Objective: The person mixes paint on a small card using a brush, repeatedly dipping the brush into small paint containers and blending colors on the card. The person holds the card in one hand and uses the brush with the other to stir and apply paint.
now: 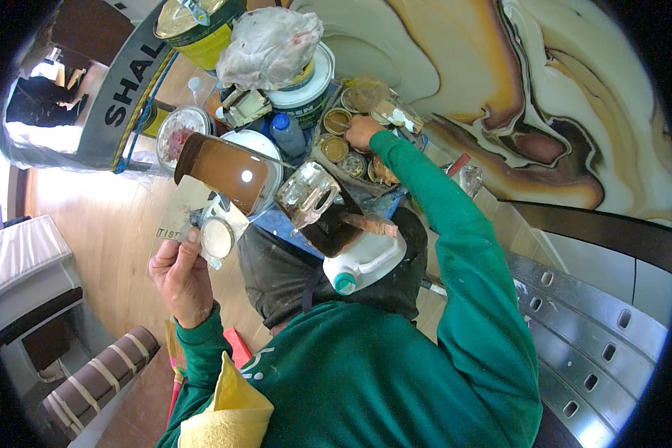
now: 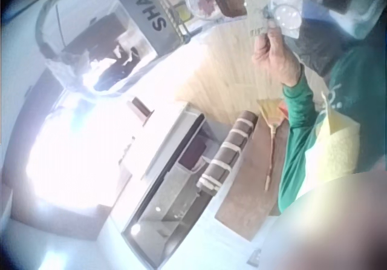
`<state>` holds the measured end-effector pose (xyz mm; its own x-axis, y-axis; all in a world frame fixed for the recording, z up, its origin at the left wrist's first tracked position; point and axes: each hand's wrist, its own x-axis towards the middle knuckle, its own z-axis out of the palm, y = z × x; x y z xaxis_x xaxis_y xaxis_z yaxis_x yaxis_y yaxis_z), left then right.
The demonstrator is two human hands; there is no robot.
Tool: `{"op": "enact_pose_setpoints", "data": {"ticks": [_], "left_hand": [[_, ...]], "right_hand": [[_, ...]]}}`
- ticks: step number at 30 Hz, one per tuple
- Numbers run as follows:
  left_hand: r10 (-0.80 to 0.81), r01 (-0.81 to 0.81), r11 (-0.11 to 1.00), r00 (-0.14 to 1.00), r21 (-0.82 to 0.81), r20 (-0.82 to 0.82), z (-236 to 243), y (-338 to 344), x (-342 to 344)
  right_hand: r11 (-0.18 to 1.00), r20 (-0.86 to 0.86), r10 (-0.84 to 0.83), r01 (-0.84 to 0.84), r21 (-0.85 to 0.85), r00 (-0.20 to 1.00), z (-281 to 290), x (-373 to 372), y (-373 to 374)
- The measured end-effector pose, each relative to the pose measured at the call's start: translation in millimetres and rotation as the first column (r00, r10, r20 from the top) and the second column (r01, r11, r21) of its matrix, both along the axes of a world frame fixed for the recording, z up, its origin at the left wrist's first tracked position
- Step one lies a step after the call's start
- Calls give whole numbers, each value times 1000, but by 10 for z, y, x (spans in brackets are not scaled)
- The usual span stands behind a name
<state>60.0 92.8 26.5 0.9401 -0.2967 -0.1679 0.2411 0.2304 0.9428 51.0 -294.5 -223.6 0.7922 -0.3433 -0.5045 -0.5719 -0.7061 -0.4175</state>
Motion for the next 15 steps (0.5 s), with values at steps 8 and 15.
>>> {"op": "enact_pose_setpoints", "data": {"ticks": [8,15], "left_hand": [[-56,57,998,998,-27,30,-16,-14,-39],[-80,81,996,996,-29,30,-51,-22,-38]], "right_hand": [[995,-79,79,-84,-61,994,261,-8,131],[980,-85,187,-191,-48,979,248,-18,107]]}}
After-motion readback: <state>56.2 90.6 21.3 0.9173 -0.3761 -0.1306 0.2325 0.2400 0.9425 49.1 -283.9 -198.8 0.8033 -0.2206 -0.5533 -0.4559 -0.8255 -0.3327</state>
